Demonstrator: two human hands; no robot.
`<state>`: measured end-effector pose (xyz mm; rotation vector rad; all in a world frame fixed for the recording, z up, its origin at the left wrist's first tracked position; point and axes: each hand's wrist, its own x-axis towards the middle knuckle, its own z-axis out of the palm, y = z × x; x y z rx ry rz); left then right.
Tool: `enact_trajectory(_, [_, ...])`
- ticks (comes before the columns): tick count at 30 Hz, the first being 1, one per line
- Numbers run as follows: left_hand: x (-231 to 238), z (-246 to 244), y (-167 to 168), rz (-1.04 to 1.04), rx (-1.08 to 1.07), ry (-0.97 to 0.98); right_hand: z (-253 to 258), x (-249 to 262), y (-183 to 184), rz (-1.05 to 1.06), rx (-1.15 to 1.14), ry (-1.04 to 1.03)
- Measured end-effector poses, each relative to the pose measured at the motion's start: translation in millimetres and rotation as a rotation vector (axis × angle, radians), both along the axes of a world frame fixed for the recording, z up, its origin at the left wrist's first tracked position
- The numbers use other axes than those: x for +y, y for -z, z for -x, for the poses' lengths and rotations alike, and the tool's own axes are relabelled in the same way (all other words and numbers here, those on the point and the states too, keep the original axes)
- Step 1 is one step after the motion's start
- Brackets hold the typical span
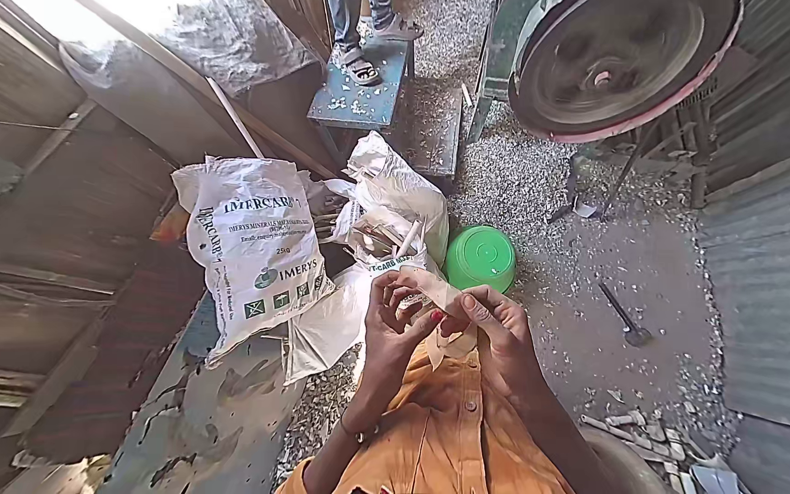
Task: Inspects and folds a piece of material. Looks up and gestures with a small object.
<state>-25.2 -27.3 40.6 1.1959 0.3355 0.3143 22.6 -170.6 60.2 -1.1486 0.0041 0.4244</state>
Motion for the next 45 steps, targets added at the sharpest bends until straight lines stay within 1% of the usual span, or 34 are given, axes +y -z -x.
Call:
enact_trajectory(1, [0.5, -0.5, -0.2, 0.012, 0.011, 0.007, -0.1, -0.3, 0.9, 0.023, -0.033, 0.027])
enact_trajectory(2, [1.2, -0.5, 0.2, 0.016, 0.023, 0.018, 0.6, -0.8, 2.4, 0.066, -0.122, 0.054])
enact_trajectory(4, [0.9, -0.7, 0.7, 0.018, 0.053, 0.032, 3.6, -1.0, 5.5, 0.215, -0.409, 0.106])
enact_trajectory(7, [-0.4, -2.5, 1.5, 0.01, 0.106, 0.034, 8.4, 2.2, 11.0, 0.499, -0.87, 0.169])
enact_trajectory(9, [-0.6, -4.3, 0.5, 0.001, 0.142, 0.006, 12.6, 4.9, 18.0, 0.653, -1.084, 0.171])
enact_trajectory(10, [-1.0, -5.3, 0.0, -0.007, 0.157, -0.017, 14.6, 5.7, 21.6, 0.703, -1.147, 0.159])
enact_trajectory(13, [-0.9, -6.5, 0.4, 0.01, 0.164, -0.076, 18.4, 5.5, 24.6, 0.773, -1.189, 0.105])
enact_trajectory(17, [2.5, -6.1, -0.6, 0.112, 0.196, -0.053, 19.0, 5.5, 22.2, 0.8, -1.228, 0.063])
enact_trajectory(20, [5.2, -5.2, -0.4, 0.147, 0.195, -0.043, 17.6, 7.4, 26.5, 0.823, -1.273, 0.051])
enact_trajectory(24, [5.4, -2.2, -6.0, 0.35, 0.269, 0.001, 11.7, 4.5, 32.2, 0.912, -1.443, 0.054])
enact_trajectory(26, [9.1, 2.7, -11.9, 0.403, 0.276, 0.038, 6.1, -3.0, 40.6, 0.992, -1.418, 0.027])
enact_trajectory(27, [13.0, 6.0, -16.3, 0.403, 0.247, 0.063, 1.3, -9.0, 49.9, 1.014, -1.359, 0.006])
enact_trajectory(28, [17.2, 8.4, -20.5, 0.349, 0.201, 0.072, -2.4, -16.1, 59.7, 1.006, -1.271, -0.006])
enact_trajectory(29, [20.1, 8.2, -22.8, 0.233, 0.147, 0.052, -6.0, -22.4, 65.1, 0.959, -1.162, 0.007])
enact_trajectory(31, [23.6, 8.5, -20.4, 0.007, 0.031, -0.004, -10.1, -27.8, 55.8, 0.811, -0.938, 0.085])
enact_trajectory(32, [23.7, 9.2, -19.0, -0.04, -0.01, -0.013, -9.4, -27.2, 45.9, 0.73, -0.822, 0.11])
enact_trajectory(35, [15.7, 9.3, -17.5, -0.037, -0.079, 0.078, -8.1, -18.4, 13.0, 0.468, -0.459, 0.093])
enact_trajectory(38, [9.3, 13.3, -19.4, -0.091, -0.07, 0.184, -4.6, -7.2, -3.1, 0.198, -0.193, 0.025])
enact_trajectory(40, [8.9, 14.2, -20.1, -0.172, -0.04, 0.22, 1.1, -2.4, -8.1, 0.09, -0.098, -0.007])
enact_trajectory(41, [9.0, 13.6, -20.1, -0.204, -0.031, 0.24, 3.9, -1.0, -9.3, 0.071, -0.086, -0.016])
enact_trajectory(45, [5.7, 12.6, -19.7, -0.223, 0.041, 0.314, 12.6, 0.7, -4.7, 0.097, -0.179, -0.044])
